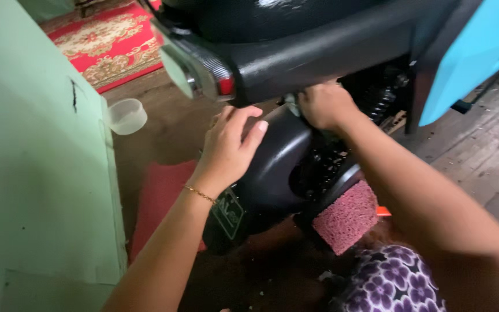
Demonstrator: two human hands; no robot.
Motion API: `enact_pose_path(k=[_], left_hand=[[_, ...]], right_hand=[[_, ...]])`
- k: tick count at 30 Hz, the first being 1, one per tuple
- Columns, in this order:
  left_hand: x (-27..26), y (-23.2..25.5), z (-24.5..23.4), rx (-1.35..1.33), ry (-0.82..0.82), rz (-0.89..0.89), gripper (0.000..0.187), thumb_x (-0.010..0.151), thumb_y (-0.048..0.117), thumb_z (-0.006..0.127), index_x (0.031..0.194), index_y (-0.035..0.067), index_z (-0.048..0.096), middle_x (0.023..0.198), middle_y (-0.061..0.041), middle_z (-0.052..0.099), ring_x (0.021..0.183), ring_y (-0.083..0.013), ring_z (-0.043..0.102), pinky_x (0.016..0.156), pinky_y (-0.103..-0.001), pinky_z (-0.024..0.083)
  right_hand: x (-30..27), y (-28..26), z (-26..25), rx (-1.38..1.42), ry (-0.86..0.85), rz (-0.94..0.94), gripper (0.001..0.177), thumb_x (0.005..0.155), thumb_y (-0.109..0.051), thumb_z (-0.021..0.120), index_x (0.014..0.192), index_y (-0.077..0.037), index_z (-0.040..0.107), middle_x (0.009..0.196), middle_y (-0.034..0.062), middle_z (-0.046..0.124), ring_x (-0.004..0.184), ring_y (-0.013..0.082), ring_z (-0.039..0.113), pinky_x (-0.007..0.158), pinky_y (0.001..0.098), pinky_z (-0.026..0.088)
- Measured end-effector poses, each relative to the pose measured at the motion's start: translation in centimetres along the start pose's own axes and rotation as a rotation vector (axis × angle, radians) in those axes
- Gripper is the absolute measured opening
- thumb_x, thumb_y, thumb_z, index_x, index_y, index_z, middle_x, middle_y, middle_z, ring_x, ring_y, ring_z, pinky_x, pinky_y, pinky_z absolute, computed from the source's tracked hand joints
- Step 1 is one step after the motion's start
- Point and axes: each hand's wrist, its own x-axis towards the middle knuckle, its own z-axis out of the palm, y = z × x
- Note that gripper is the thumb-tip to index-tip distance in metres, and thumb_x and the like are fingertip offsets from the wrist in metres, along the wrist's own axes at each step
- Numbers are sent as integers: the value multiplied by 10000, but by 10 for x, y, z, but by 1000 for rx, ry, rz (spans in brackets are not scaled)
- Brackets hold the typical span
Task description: The person cleans the rear section of a scooter using a cloth and soapy water. They wipe the rear fender, suspension springs, and license plate area, repeatedly dipping the cloth into a small orange bowl of soapy water.
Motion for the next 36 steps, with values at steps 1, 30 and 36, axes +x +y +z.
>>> enact_pose_path(k=[1,30,36], left_hand=[[3,2,2,-2,-3,6,264,1012,287,638,1178,86,678,1045,-114,676,998,-302,655,923,-446,512],[6,-2,26,32,-25,-81,418,1049,375,535,1288,49,638,1265,-196,641,1096,-403,630,906,-511,493],[19,-12,24,-8,73,-80,336,1086,337,502,1156,78,704,1078,-179,724,1015,-360,670,905,-509,516]], right_hand=[[7,-3,1,-12,-48,73,370,995,-333,564,1214,-55,674,1153,258,684,1055,433,649,924,530,506],[-157,-82,-49,266,405,-189,483,678,-11,672,1157,-54,716,1332,257,587,1165,433,589,954,463,516],[-97,-116,-13,40,302,-540,427,767,-141,687,1189,-81,665,1280,209,633,1273,409,585,1080,531,456]])
